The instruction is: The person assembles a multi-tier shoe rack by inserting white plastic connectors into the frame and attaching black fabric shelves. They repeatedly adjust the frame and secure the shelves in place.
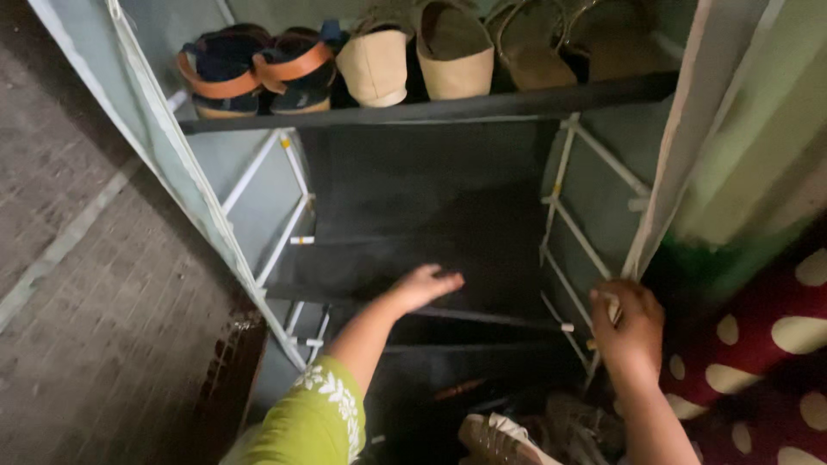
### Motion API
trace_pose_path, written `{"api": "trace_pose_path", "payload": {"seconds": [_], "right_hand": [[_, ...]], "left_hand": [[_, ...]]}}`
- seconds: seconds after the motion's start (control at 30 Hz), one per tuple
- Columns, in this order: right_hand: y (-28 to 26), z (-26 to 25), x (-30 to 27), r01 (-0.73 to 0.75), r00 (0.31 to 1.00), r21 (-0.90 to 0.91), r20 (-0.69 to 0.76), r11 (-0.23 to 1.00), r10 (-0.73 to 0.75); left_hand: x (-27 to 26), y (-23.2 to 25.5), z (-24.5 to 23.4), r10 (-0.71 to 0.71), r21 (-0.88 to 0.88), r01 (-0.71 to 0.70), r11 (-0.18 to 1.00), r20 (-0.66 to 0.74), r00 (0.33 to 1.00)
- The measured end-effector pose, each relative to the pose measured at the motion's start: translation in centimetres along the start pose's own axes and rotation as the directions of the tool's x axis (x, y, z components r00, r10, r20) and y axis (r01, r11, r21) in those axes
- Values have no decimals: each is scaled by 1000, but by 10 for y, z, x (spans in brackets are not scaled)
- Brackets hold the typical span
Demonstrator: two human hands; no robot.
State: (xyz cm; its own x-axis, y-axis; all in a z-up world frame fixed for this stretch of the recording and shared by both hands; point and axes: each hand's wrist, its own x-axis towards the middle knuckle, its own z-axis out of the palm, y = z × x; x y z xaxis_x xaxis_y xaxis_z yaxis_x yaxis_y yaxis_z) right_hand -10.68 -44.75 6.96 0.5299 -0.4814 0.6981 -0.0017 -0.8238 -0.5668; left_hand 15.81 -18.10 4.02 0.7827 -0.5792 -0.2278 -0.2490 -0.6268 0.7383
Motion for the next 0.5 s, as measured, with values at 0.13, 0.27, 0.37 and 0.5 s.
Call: {"api": "trace_pose_path", "payload": {"seconds": [0.13,0.27,0.37,0.5], "right_hand": [[-10,6,7,-225,972,115,90,968,215],[-6,14,11,-108,993,7,49,994,108],[5,18,10,-95,994,2,50,995,95],[12,24,9,-66,995,-1,76,998,65]], "left_hand": [[61,-38,-32,-411,-877,259,404,79,908],[110,-96,-47,-519,-997,77,5,63,853],[113,-110,-43,-405,-997,-7,78,-38,913],[73,-79,-51,-384,-978,69,195,-11,923]]}}
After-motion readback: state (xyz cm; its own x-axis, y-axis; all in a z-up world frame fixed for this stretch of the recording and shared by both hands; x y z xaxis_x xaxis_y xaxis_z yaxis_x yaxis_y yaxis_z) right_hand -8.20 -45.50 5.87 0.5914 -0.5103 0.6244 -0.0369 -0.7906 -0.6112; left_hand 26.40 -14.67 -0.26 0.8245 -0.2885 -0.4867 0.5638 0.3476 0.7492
